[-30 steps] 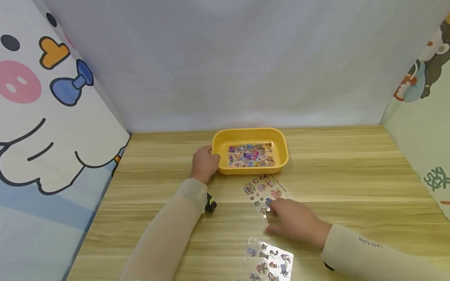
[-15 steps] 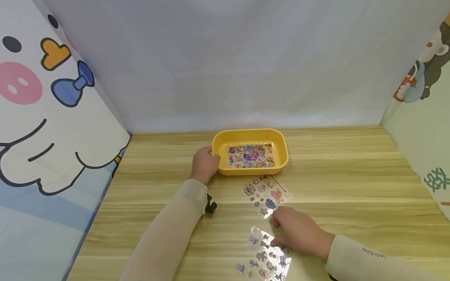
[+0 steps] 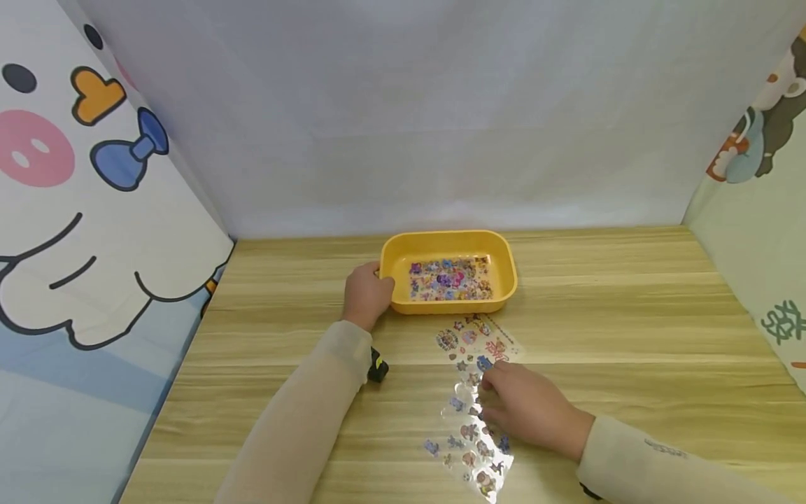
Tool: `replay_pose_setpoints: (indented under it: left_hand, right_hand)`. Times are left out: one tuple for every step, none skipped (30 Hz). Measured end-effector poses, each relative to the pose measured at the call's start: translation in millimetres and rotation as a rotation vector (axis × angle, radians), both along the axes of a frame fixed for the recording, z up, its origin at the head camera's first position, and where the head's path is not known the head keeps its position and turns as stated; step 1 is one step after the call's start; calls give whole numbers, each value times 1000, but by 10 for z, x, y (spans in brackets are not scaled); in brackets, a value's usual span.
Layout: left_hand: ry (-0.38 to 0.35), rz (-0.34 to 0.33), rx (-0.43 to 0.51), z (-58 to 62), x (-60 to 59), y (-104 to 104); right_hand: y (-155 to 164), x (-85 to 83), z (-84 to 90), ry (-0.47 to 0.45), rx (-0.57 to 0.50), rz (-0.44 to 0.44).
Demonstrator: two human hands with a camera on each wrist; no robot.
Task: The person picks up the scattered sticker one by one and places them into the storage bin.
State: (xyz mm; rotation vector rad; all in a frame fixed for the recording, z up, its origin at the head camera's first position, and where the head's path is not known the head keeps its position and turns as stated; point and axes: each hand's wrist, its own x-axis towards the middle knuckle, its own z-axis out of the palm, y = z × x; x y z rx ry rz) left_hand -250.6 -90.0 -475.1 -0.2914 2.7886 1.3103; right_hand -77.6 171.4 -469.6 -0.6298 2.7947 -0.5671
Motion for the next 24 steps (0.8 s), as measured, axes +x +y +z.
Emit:
replay_pose_setpoints:
  left_hand:
    - [4,0,-4,-3,-2,-2]
    - [7,0,-10,-5,-5,-4]
    - [8,1,-12,-4,-4,-6]
    - [8,2,-11,-4,-5,-8]
    - [8,2,-10,-3,-4,-9]
    - [7,1,-8,0,-3,-10]
    - [6,-1,-5,3,0,-10]
    - [5,-3,-4,4,2,-11]
    - [3,-5,1,7,7,-11]
    - [4,-7,4,10,9,-10]
    - [4,-8,5,12,12,-9]
    - [4,-9,7,15,14,-9]
    - [3,-8,8,16,17,-9]
    - [3,-8,9,16,17,-9]
    - [1,-7,13,18,17,-8]
    - [1,-7,12,17,15,-8]
    - [0,-5,11,17,12,-7]
    - [-1,-3,10,17,8,-8]
    - [-2,-2,6,14,6,-7]
    - [-4,-2,4,11,2,-6]
    - [-7,-1,2,10,1,-5]
    - [-8,0,-1,8,-1,-5]
    - [-11,0,-2,7,-2,-4]
    - [-12,-1,-1,8,-1,-4]
  right_hand:
    - [-20,4,10,-16,9,-19]
    - [-40,12,20,-32,17,-39]
    - [-53,22,31,-47,28,-60]
    - [-64,32,41,-58,43,-79]
    - [-73,42,51,-67,60,-100]
    - [-80,51,62,-70,77,-115]
    - [-85,58,72,-77,88,-132]
    - [-89,63,79,-82,98,-144]
    - [-91,69,86,-87,110,-155]
    - [-96,69,94,-90,116,-161]
    - [-102,69,102,-97,115,-165]
    - [-106,69,110,-104,111,-168]
    - [-110,71,113,-113,109,-166]
    - [-114,72,118,-119,106,-161]
    - [-118,72,121,-125,102,-158]
    - [-123,69,125,-130,96,-155]
    - [-125,68,129,-134,92,-153]
    - [-128,67,131,-135,91,-150]
    - [-129,69,131,-136,91,-145]
    - [-130,68,130,-135,86,-141]
    - [-129,67,129,-133,80,-137]
    - [-128,66,126,-131,73,-131]
    - [-125,66,124,-130,64,-127]
    - [-122,64,121,-129,53,-124]
